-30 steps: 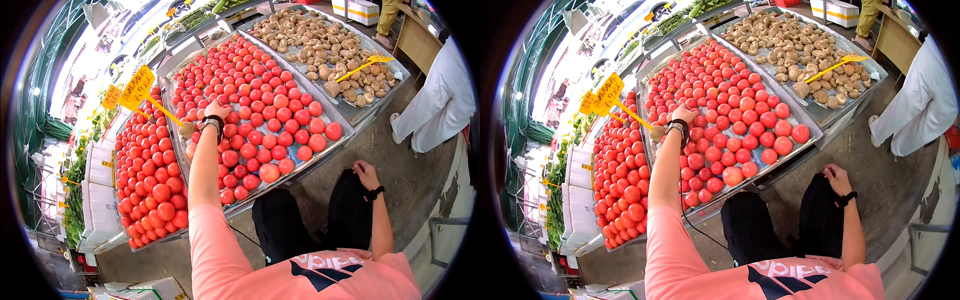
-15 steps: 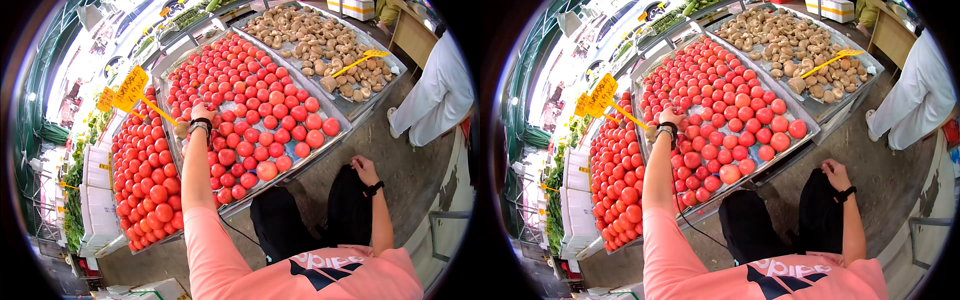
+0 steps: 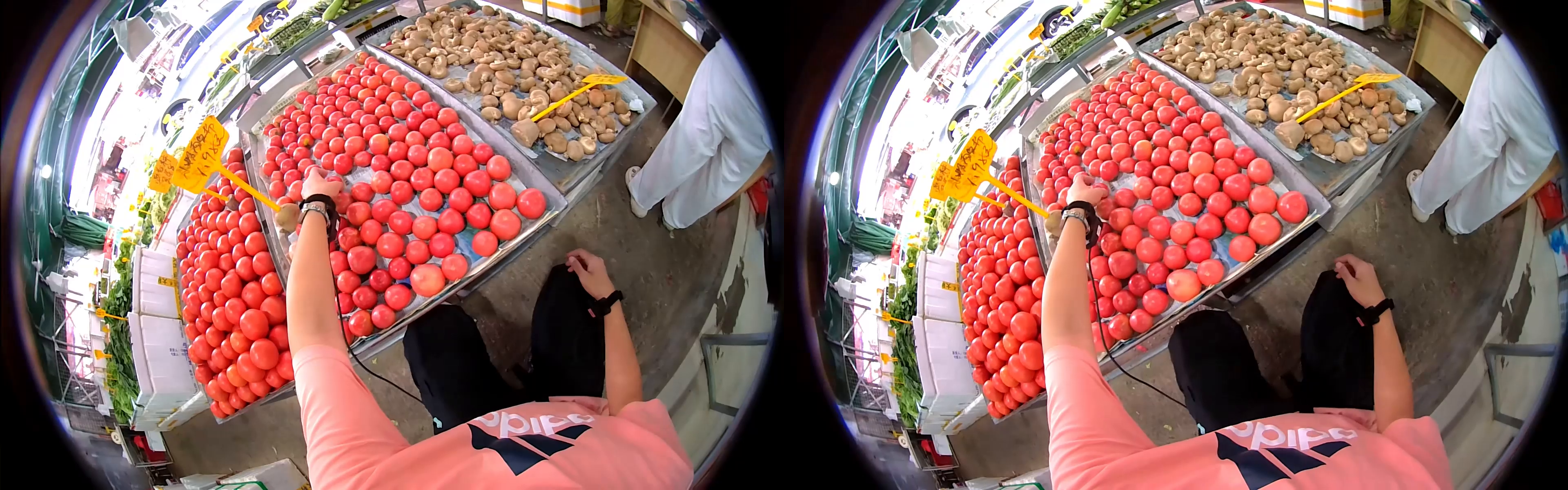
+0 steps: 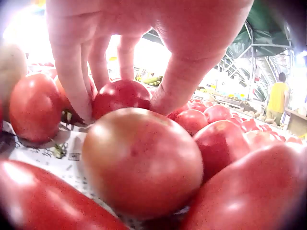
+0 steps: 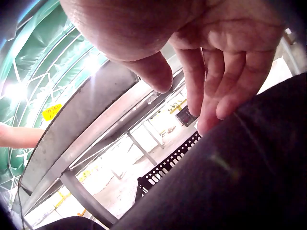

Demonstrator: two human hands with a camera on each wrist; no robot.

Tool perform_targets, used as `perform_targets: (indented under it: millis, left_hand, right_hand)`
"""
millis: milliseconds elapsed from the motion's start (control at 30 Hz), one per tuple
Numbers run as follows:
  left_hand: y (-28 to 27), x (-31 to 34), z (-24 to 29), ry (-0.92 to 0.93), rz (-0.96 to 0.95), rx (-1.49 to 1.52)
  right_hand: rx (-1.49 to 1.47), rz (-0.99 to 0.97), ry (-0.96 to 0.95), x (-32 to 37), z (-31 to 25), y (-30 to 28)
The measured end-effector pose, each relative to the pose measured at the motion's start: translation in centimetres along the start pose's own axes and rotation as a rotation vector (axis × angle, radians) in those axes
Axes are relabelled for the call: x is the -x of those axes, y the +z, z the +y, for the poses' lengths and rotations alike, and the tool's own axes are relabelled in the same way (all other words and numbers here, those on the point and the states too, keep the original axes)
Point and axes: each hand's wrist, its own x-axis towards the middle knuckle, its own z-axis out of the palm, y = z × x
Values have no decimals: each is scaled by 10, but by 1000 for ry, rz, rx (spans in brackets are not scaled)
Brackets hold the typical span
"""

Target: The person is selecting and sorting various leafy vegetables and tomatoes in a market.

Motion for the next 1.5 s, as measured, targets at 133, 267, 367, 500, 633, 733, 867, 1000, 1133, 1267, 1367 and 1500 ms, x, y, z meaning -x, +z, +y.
perform_targets:
  millis: [133,267,367,500,633,733,867,1000,1133,1267,1367,1500]
  left_hand:
    - [-1,-3,-10,14,-1,-36]
    - [-21,12,5,49,-42,-188]
    - [-22,6,5,90,-85,-274]
    - [-31,28,28,76,38,-273]
    - [-33,28,30,53,-27,-301]
    - [-18,22,23,29,-28,-312]
    - [-18,28,29,3,22,-275]
    - [-13,27,25,-11,67,-204]
    - [-11,20,18,17,115,-142]
    - [-25,29,20,110,77,-139]
    - [-28,28,20,153,24,-194]
    - [-32,47,20,152,36,-225]
  right_hand:
    - [-19,-2,0,-1,3,0]
    - [-16,-15,-4,-3,4,0]
    - [-11,-34,15,-2,-1,0]
    - [-15,-24,10,-3,-2,0]
    - [-23,-5,12,-1,2,0]
    - [-23,-13,-10,1,4,-2]
    - [-52,-16,-2,2,2,-3]
    - [-90,-25,2,3,0,-3]
    - [-97,-37,-1,6,-6,-1]
    - [-75,-35,-19,9,-13,-1]
    - [-61,-39,-51,7,-20,1]
    - [-24,-91,-68,6,-33,3]
